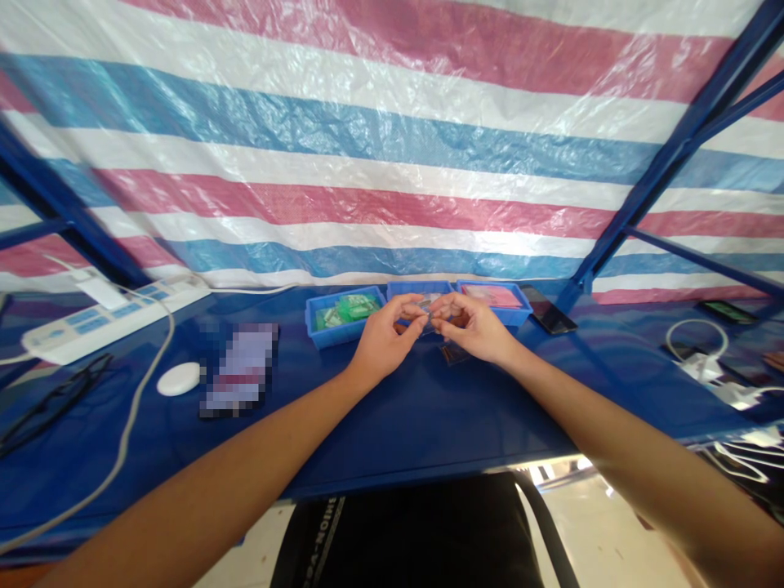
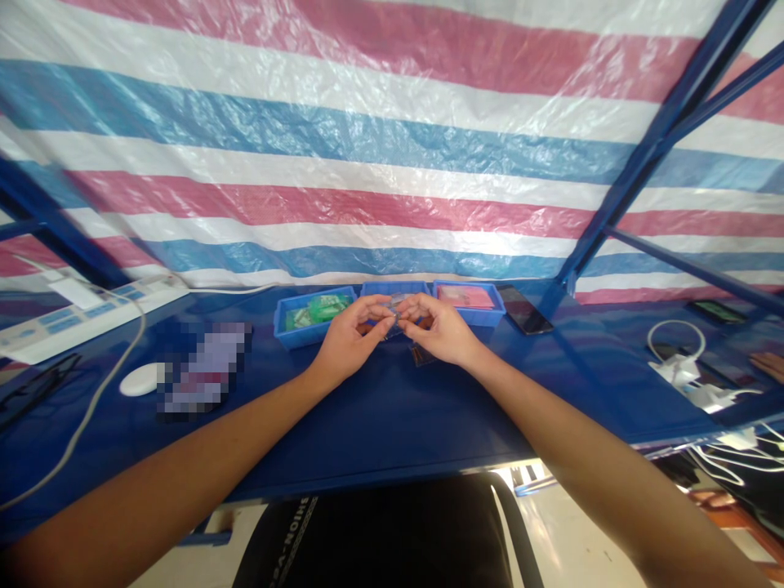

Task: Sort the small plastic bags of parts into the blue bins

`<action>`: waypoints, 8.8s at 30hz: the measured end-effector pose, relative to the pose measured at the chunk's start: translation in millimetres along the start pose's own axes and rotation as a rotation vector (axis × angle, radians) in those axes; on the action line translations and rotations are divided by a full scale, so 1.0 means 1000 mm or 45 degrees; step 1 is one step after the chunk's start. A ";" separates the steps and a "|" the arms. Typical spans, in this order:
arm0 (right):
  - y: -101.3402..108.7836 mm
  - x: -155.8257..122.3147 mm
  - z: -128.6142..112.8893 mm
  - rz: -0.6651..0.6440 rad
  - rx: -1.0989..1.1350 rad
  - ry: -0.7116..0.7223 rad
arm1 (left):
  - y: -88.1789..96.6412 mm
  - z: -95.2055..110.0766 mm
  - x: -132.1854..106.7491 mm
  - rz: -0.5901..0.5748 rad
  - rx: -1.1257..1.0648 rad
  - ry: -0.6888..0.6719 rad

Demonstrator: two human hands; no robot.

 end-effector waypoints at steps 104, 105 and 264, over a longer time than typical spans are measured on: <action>0.010 -0.006 -0.013 -0.149 -0.595 0.123 | -0.012 -0.018 -0.002 -0.105 -0.196 0.248; 0.009 -0.006 -0.015 -0.153 -0.595 0.128 | -0.012 -0.018 -0.002 -0.110 -0.197 0.251; 0.020 -0.006 -0.037 0.188 -0.302 0.260 | -0.016 -0.001 -0.002 0.035 -0.732 0.514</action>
Point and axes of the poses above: each hand's wrist, its own x-axis towards the middle knuckle, its own y-axis out of the back of the hand, z = x × y, the point moved 5 cm from there along x, towards the middle knuckle, and after that the axes turned 3 degrees about x, right-handed, at the moved point
